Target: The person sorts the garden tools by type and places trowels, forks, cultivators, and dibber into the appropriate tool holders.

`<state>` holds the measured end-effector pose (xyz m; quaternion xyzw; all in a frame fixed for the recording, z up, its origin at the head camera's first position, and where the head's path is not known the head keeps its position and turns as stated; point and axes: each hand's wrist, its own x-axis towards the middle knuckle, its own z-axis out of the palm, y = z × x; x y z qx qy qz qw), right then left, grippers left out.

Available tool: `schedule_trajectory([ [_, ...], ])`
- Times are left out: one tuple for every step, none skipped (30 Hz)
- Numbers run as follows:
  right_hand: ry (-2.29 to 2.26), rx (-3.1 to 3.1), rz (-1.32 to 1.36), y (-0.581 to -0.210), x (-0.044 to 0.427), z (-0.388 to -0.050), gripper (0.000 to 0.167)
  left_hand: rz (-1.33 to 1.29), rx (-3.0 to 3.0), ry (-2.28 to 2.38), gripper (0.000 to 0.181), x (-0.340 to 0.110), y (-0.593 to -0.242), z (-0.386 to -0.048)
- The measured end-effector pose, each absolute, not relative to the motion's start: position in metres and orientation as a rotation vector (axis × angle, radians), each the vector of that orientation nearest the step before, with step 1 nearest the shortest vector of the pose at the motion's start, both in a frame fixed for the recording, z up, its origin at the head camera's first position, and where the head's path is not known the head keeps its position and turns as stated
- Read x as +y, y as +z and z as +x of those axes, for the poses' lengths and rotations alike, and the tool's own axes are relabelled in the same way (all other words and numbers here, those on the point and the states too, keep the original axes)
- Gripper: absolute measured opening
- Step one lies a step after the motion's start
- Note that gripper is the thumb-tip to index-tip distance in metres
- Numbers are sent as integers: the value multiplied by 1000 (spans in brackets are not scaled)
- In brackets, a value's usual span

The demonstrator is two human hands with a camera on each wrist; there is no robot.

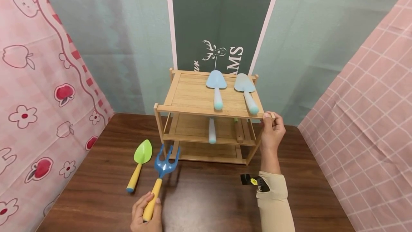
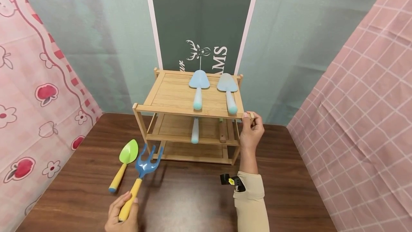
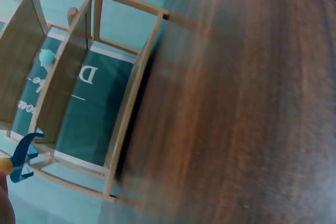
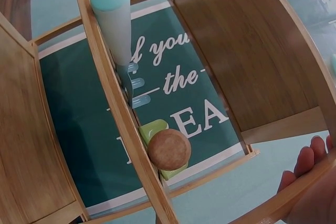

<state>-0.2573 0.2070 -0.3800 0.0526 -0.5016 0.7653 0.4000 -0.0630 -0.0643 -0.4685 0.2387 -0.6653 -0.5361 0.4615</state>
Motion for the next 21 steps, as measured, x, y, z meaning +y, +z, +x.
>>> schedule_trajectory([
  [1937, -1268, 133, -380, 207, -257, 6, 576, -1638, -1317, 21, -64, -468, -63],
  [1937, -1266, 133, -380, 207, -257, 6, 570, -1645, -1312, 22, -64, -466, -63],
  [1937, -1265, 133, -379, 206, -257, 6, 565, -1652, -1306, 22, -63, -464, -62],
  [1939, -1262, 134, -379, 206, -257, 6, 559, -1655, -1305, 22, -63, -463, -62],
  [1941, -1258, 135, -379, 206, -257, 6, 551, -1656, -1304, 23, -63, -461, -62],
  [1941, -1255, 135, -379, 206, -257, 5, 542, -1655, -1304, 23, -63, -460, -62],
  [1934, -1259, 135, -379, 206, -257, 5, 529, -1651, -1311, 23, -62, -458, -62],
  [1934, -1256, 136, -379, 206, -258, 5, 519, -1644, -1322, 23, -63, -456, -62],
  [1934, -1255, 137, -379, 207, -258, 5, 508, -1635, -1336, 23, -63, -455, -63],
  [1937, -1253, 139, -379, 207, -259, 5, 500, -1629, -1345, 23, -63, -453, -63],
  [1937, -1254, 142, -379, 207, -259, 5, 493, -1623, -1355, 23, -64, -452, -64],
  [1938, -1254, 143, -380, 207, -260, 5, 484, -1616, -1360, 23, -64, -451, -65],
  [1937, -1255, 145, -380, 207, -260, 6, 475, -1612, -1370, 23, -65, -450, -66],
  [1945, -1251, 145, -380, 207, -260, 6, 469, -1609, -1372, 23, -66, -450, -67],
  [1948, -1251, 146, -380, 207, -260, 6, 462, -1610, -1373, 23, -66, -450, -68],
  [1948, -1254, 145, -380, 208, -260, 6, 456, -1611, -1377, 23, -67, -452, -68],
  [1948, -1255, 142, -380, 208, -260, 7, 449, -1613, -1385, 24, -67, -454, -69],
  [1949, -1253, 138, -380, 208, -260, 7, 442, -1615, -1390, 24, -68, -457, -70],
  [1950, -1252, 136, -381, 208, -260, 6, 435, -1616, -1404, 25, -68, -460, -71],
  [1951, -1249, 134, -381, 208, -260, 6, 432, -1615, -1411, 25, -68, -463, -71],
  [1953, -1248, 132, -381, 208, -259, 6, 426, -1614, -1426, 26, -69, -466, -72],
])
